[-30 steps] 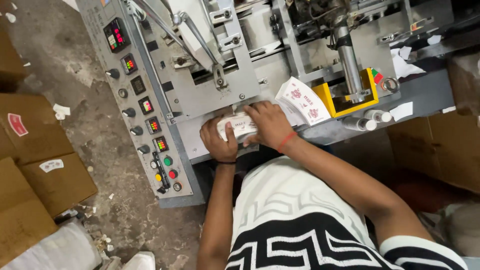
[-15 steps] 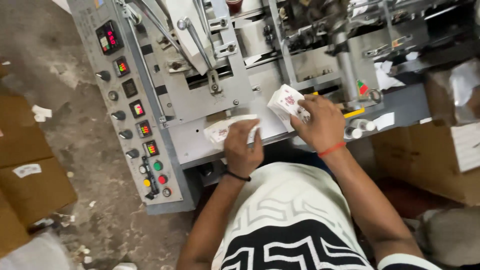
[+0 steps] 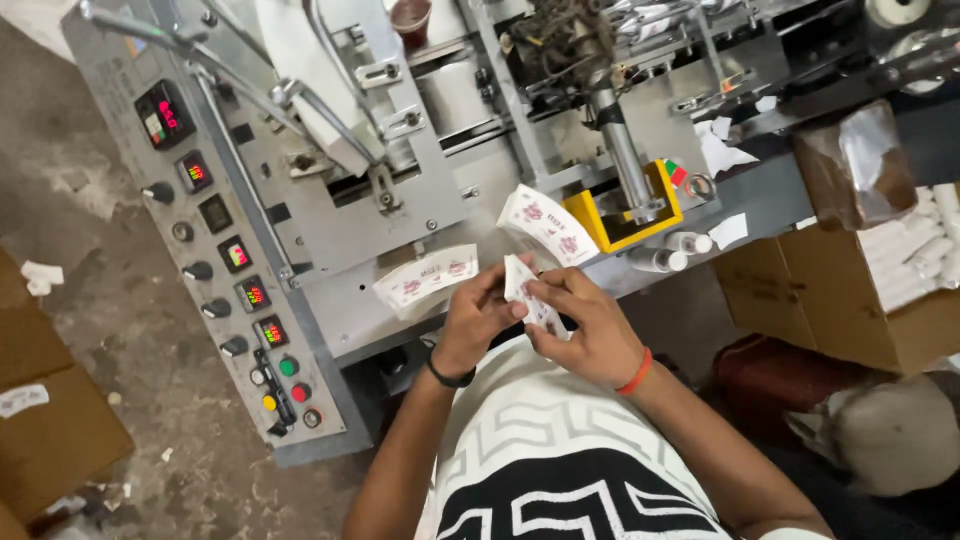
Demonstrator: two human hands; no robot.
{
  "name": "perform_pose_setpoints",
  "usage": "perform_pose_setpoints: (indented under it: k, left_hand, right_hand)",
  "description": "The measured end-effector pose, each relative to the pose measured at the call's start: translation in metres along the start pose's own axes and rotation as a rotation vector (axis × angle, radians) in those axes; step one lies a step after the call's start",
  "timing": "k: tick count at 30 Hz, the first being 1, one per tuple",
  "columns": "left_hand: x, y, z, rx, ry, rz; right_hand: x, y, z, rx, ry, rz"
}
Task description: Operating a paper cup manufacturing machine by feeding blanks and inspecting product.
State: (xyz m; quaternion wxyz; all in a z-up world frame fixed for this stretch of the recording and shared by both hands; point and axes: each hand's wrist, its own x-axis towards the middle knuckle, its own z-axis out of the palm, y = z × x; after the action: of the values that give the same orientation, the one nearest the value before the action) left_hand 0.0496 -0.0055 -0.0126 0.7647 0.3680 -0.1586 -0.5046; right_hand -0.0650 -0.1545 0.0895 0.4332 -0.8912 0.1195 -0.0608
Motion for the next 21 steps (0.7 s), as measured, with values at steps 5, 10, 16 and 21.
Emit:
perform_pose_setpoints:
  k: [5,10,16,21]
  left_hand:
    - [0.010,0.000,0.002,-0.012,-0.004,0.058]
    - [0.008,-0.006,0.005,-0.090,0.097,0.136]
    - [-0.002,-0.003,0.011,-0.151,0.133,0.151]
    - [-0.024,0.000,0.013,-0.379,0.218,0.076]
  right_hand:
    - [0.005,0.001,-0.012,-0.003,0.031,-0.045]
    - [0.008,0.007,-0.014,0.049,0.030,-0.035]
    - [0.005,0.018,-0.010,0.346,-0.075,0.182]
    - [-0.002,0.045,0.001,0.672,-0.092,0.293]
